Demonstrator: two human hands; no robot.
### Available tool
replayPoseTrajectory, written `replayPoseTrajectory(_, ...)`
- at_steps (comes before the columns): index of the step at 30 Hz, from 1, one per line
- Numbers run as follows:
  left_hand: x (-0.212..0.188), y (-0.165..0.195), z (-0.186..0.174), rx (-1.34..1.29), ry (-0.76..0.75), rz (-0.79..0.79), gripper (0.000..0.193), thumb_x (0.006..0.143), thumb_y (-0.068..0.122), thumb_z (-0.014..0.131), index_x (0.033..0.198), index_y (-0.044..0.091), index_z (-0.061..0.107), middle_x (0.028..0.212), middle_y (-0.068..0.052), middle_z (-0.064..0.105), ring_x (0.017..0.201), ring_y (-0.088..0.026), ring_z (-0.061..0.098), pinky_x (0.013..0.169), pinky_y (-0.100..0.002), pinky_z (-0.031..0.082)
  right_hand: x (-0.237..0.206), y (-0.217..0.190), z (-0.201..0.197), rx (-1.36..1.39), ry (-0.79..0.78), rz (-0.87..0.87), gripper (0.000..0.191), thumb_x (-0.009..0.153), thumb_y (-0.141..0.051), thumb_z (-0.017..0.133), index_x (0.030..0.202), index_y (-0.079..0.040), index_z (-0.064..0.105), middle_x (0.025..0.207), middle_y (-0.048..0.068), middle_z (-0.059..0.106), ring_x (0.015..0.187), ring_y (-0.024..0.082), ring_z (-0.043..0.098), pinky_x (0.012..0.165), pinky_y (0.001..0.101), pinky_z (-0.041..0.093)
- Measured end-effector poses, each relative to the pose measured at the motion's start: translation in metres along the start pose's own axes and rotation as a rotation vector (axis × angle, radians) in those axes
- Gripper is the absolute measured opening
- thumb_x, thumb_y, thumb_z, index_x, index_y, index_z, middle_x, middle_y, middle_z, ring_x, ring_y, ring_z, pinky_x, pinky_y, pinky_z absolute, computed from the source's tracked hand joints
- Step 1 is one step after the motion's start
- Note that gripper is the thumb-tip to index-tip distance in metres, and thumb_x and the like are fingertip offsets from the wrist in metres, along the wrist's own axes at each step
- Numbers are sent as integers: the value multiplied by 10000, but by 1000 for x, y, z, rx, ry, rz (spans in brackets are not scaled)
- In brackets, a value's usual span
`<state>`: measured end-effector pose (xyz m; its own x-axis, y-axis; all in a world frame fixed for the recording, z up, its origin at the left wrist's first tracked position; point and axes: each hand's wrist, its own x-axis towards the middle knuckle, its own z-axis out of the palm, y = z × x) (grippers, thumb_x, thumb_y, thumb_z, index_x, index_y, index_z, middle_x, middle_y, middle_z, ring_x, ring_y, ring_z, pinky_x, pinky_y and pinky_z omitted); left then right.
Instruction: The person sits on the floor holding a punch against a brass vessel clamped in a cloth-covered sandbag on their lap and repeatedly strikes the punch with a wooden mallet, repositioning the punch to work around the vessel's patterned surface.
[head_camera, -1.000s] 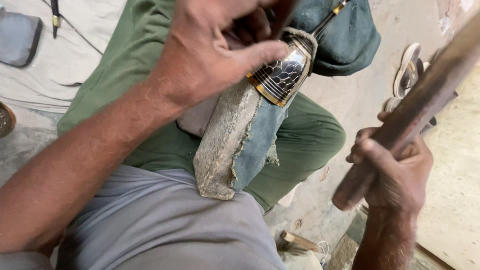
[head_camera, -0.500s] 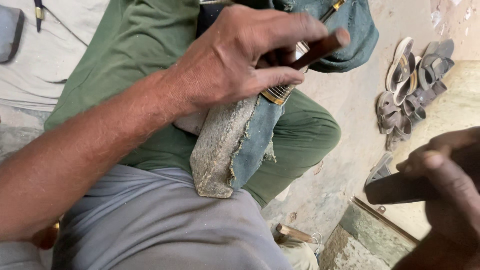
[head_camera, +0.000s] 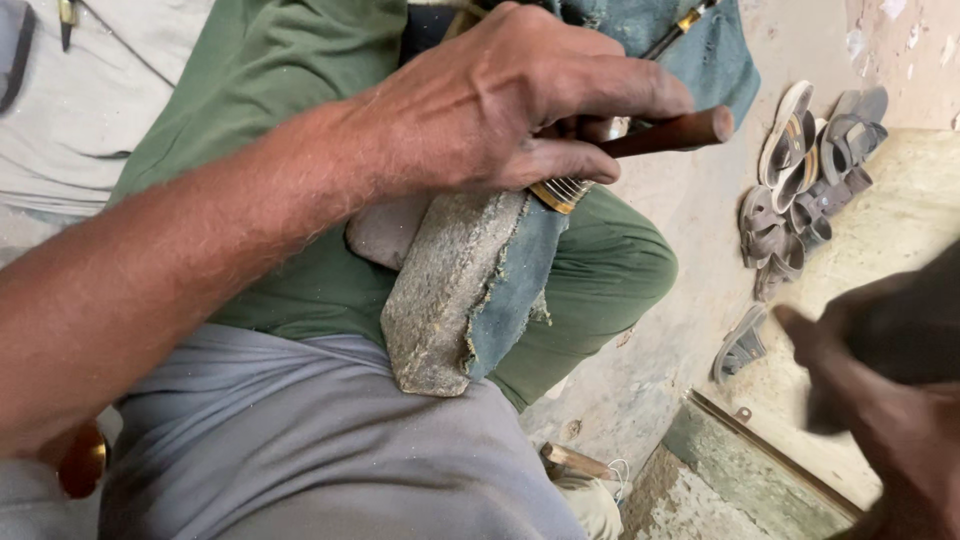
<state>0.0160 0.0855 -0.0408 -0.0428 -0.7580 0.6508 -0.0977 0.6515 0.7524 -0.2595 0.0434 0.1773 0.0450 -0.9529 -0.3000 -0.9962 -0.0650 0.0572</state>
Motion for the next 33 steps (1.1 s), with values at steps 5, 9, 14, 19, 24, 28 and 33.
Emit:
replayPoseTrajectory(5, 8, -3, -6, 35, -20, 88, 546, 894, 161, 878, 1370, 56, 633, 1098, -101, 752, 902, -235, 730, 826, -377, 580, -3, -2, 5, 315, -28, 26, 239, 937, -351, 664, 956, -113, 663, 612, 24, 649, 510, 98, 658, 673, 202, 616)
replayPoseTrajectory(9, 8, -1, -11, -21, -81, 40, 525, 922, 174, 880, 1373, 59, 637, 1074, -98, 743, 871, -234, 718, 793, -385, 564, -16, -5, 10, -268, 60, -202, 333, 804, -204, 947, 869, 17, 707, 655, 105, 675, 527, 207, 628, 512, 330, 523)
replayPoseTrajectory(14, 13, 3, -15, -56, -107, 12, 510, 902, 144, 871, 1360, 89, 655, 999, -67, 737, 840, -214, 716, 758, -373, 562, -23, -14, 16, -361, 101, -261, 403, 717, -218, 995, 815, 31, 694, 651, 112, 664, 527, 207, 622, 552, 357, 514)
replayPoseTrajectory(19, 16, 2, -17, -60, -128, 36, 518, 838, 123, 877, 1307, 73, 663, 948, -74, 720, 785, -234, 695, 696, -385, 540, -25, -1, 20, -234, 153, -345, 414, 782, -285, 981, 845, 5, 692, 730, 101, 694, 612, 172, 652, 659, 323, 549)
replayPoseTrajectory(24, 18, 1, -18, -93, -151, 60, 537, 818, 110, 870, 1311, 71, 660, 909, -86, 708, 746, -244, 664, 675, -406, 522, -27, 10, 23, -182, 192, -372, 354, 852, -293, 931, 903, -15, 719, 793, 99, 725, 672, 170, 697, 715, 303, 563)
replayPoseTrajectory(28, 18, 0, -18, -90, -170, 60, 514, 876, 97, 867, 1345, 71, 657, 1006, -73, 734, 817, -229, 693, 737, -391, 550, -27, 2, 23, -188, 164, -331, 365, 824, -303, 920, 851, -7, 708, 730, 103, 710, 645, 194, 684, 708, 336, 558)
replayPoseTrajectory(33, 17, 0, -18, -60, -189, 44, 514, 879, 116, 868, 1350, 76, 668, 1047, -85, 759, 844, -234, 722, 740, -397, 555, -31, -9, 24, -236, 159, -271, 453, 756, -328, 978, 848, 16, 698, 714, 114, 694, 589, 199, 671, 621, 330, 553)
